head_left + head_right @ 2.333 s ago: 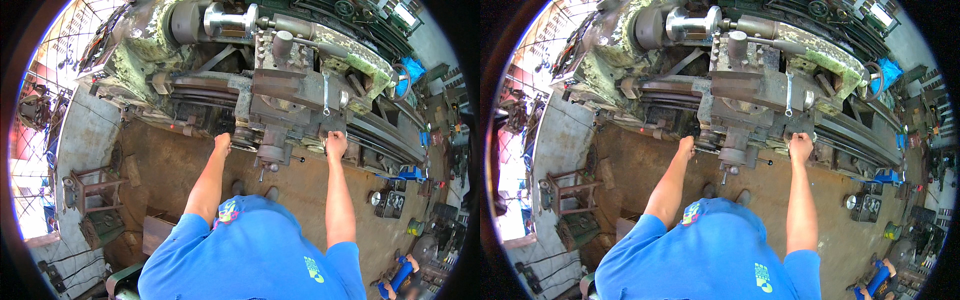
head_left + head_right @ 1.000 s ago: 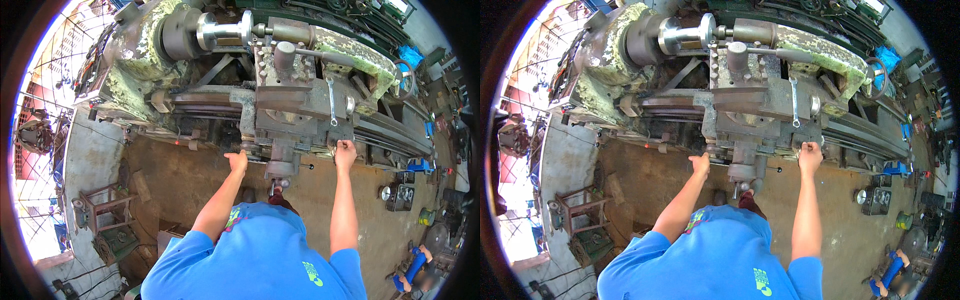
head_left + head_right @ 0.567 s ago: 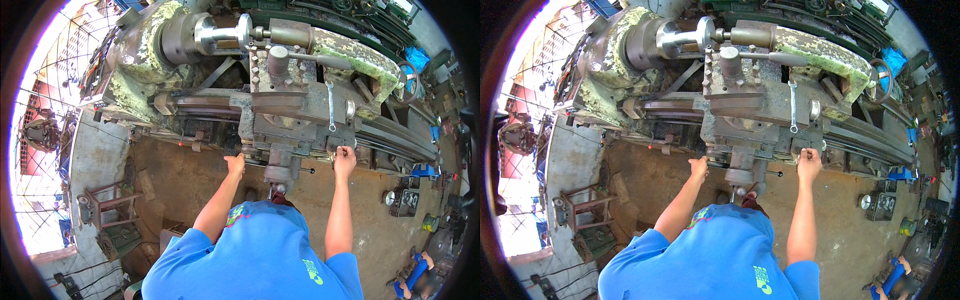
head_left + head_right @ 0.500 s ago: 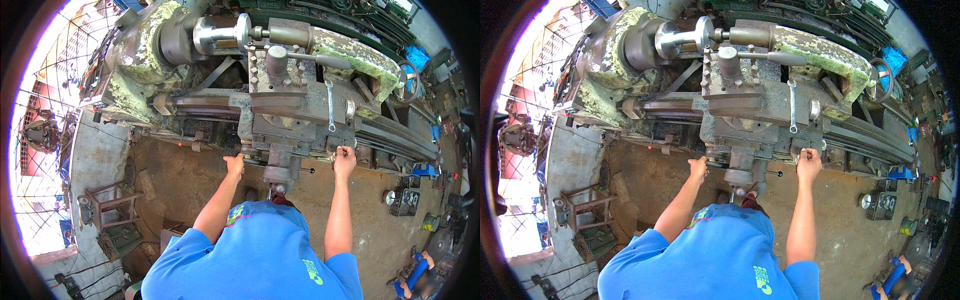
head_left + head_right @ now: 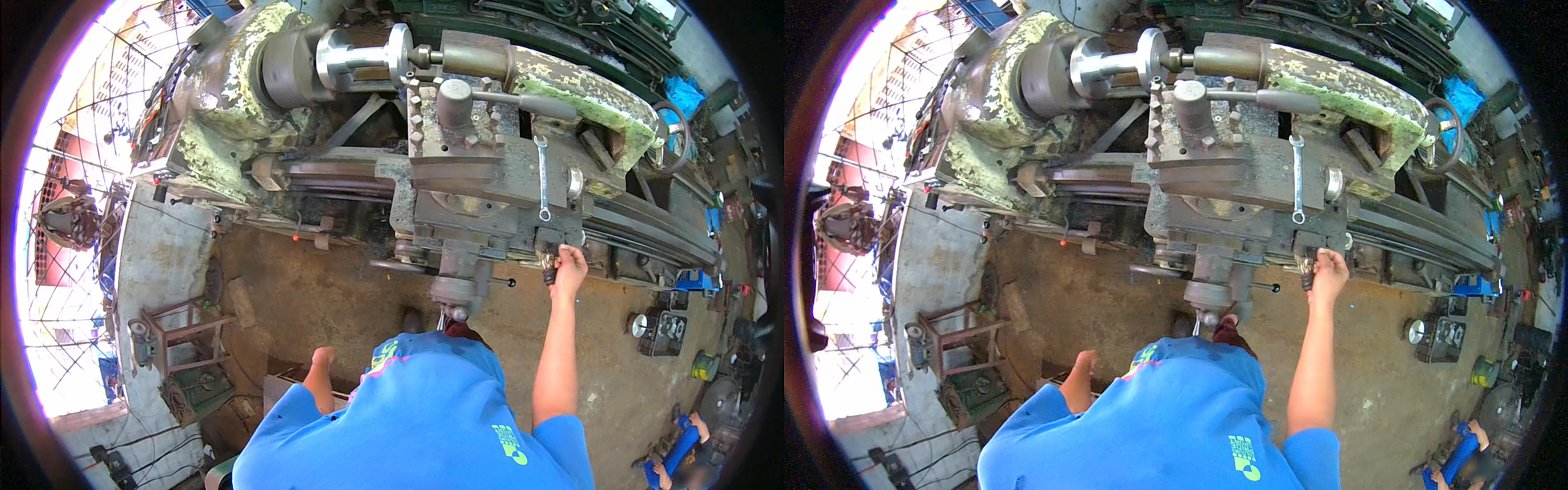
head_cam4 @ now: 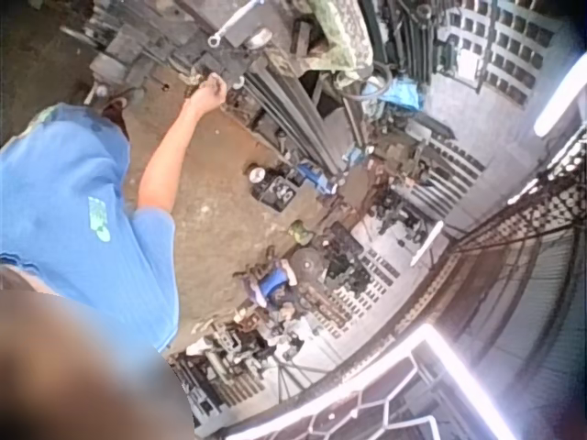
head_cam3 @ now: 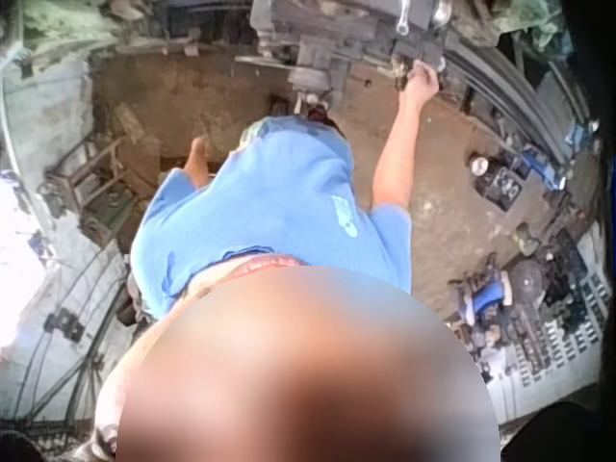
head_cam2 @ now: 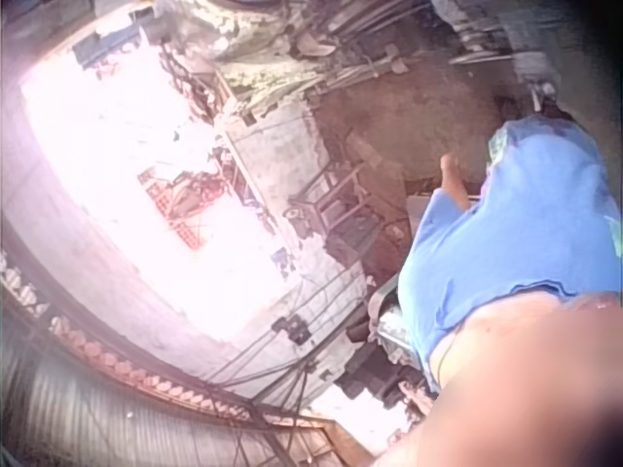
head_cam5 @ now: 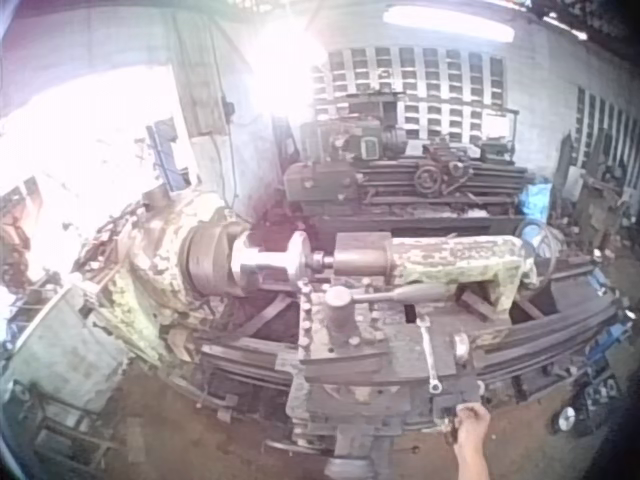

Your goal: The person operates a metal lathe, turning the handwheel to advance the cutting tool and using a wrench to adjust the chuck. The person repeatedly positions the tool and makes small cuts on the rotating workpiece.

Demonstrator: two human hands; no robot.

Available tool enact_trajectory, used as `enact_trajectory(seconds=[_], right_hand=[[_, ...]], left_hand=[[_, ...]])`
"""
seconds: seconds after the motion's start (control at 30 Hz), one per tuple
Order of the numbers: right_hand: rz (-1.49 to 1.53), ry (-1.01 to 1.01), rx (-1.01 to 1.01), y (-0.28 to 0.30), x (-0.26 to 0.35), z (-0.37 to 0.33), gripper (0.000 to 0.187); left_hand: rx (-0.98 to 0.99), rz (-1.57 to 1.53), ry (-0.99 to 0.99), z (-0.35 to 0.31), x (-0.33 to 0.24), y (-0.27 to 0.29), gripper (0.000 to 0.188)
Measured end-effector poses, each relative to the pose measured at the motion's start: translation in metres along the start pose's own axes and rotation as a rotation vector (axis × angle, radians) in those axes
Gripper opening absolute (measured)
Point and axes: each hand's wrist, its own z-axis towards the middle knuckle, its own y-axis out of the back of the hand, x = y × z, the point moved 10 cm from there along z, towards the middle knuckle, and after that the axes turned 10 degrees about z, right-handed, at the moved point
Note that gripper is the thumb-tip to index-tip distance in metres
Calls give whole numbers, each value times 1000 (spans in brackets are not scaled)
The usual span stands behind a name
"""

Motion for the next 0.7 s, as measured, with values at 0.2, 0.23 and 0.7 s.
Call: enact_trajectory(seconds=[0.2, 0.23, 0.7], right_hand=[[275, -296, -426, 90, -117, -23, 8], [170, -373, -370, 92, -144, -30, 9], [556, -915, -342, 53, -289, -72, 19]], left_hand=[[-356, -978, -367, -94, -153, 130, 33], [-408, -1326, -474, -127, -175, 155, 38], [-271, -1411, -416, -216, -299, 252, 93]])
